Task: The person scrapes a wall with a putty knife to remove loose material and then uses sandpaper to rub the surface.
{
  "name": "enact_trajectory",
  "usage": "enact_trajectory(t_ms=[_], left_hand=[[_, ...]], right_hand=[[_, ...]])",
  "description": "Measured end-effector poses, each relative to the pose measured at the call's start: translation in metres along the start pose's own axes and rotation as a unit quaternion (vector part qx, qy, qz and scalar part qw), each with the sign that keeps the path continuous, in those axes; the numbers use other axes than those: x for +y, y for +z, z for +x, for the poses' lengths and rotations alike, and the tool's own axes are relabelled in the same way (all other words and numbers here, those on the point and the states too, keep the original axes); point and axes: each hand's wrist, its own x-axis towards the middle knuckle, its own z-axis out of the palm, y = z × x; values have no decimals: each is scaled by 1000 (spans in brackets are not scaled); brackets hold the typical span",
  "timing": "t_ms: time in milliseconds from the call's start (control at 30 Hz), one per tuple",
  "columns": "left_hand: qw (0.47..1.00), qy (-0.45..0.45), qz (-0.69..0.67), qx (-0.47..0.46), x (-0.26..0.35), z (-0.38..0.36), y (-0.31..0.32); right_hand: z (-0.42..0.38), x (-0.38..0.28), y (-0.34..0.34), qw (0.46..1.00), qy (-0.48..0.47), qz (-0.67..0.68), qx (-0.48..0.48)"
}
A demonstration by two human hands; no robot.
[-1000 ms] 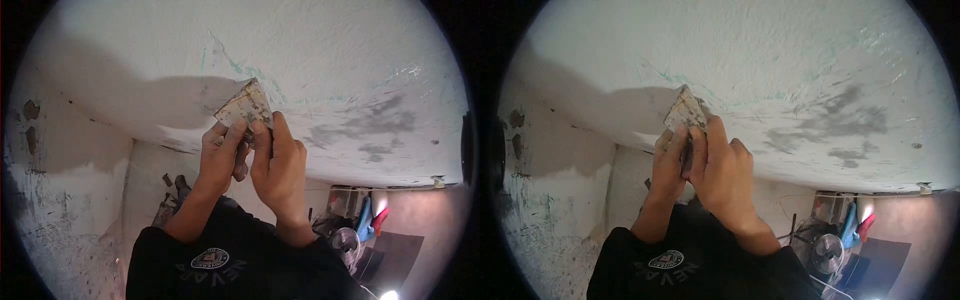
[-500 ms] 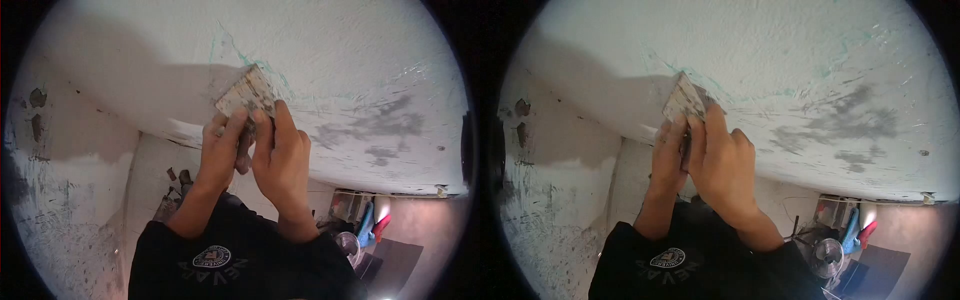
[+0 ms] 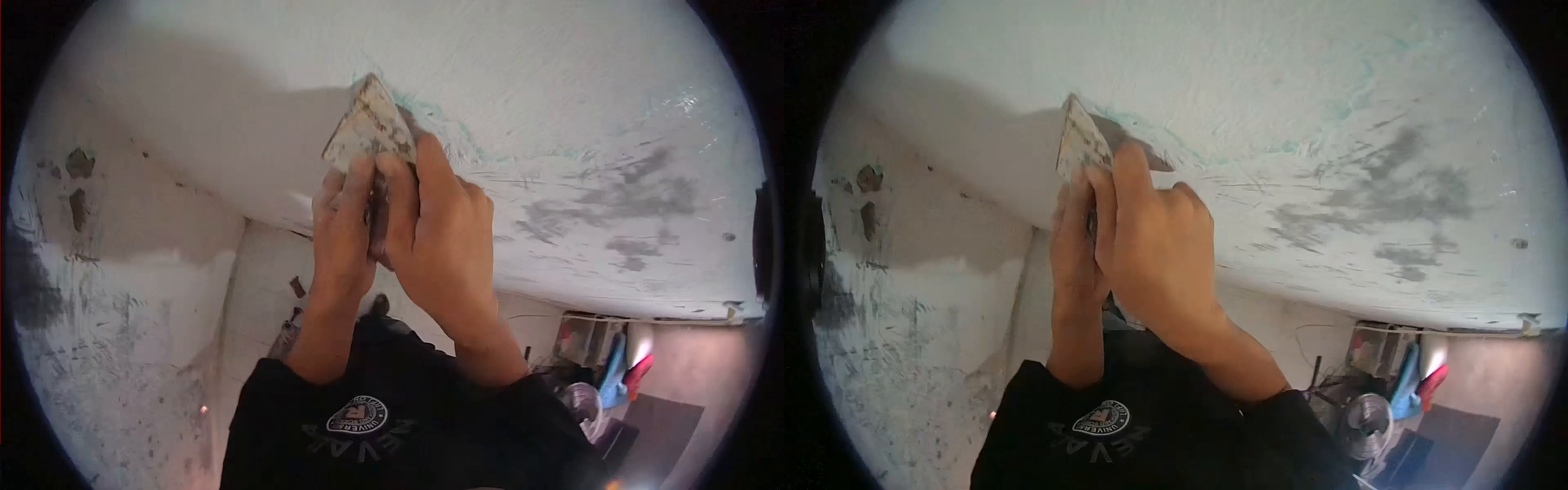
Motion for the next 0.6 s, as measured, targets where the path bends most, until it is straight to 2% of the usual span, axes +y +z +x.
enact_trajectory(t_ms=[67,133,167,200,233,267,300,333,400,467,533,600], left_hand=[[998,-22,61,9,-1,-10,-2],[989,-26,143,16,-5,-22,-10],[971,-91,220,-22,-9,-24,-23],[941,-157,293,-56,-13,-28,-30],[941,-153,299,-52,-17,-34,-29],[965,-90,248,-2,-22,-39,-24],[979,-24,195,45,-25,-43,-21],[978,-16,204,46,-30,-48,-24],[936,134,320,65,-35,-53,-29],[931,152,325,68,-28,-59,-23],[901,145,407,37,-20,-64,-20],[905,141,401,25,-10,-69,-9]], right_hand=[[-18,4,-10,996,2,68,-55],[-48,27,-5,981,81,173,-47],[-60,38,-2,963,122,236,-46],[-67,41,-4,962,117,242,-44],[-74,44,-6,973,121,173,-90],[-78,45,-7,978,124,104,-136],[-81,45,-4,978,90,104,-156],[-85,42,0,978,85,114,-150],[-94,37,12,964,80,207,-145],[-93,40,14,959,38,223,-168],[-91,42,10,930,70,262,-249],[-87,48,7,916,65,289,-271]])
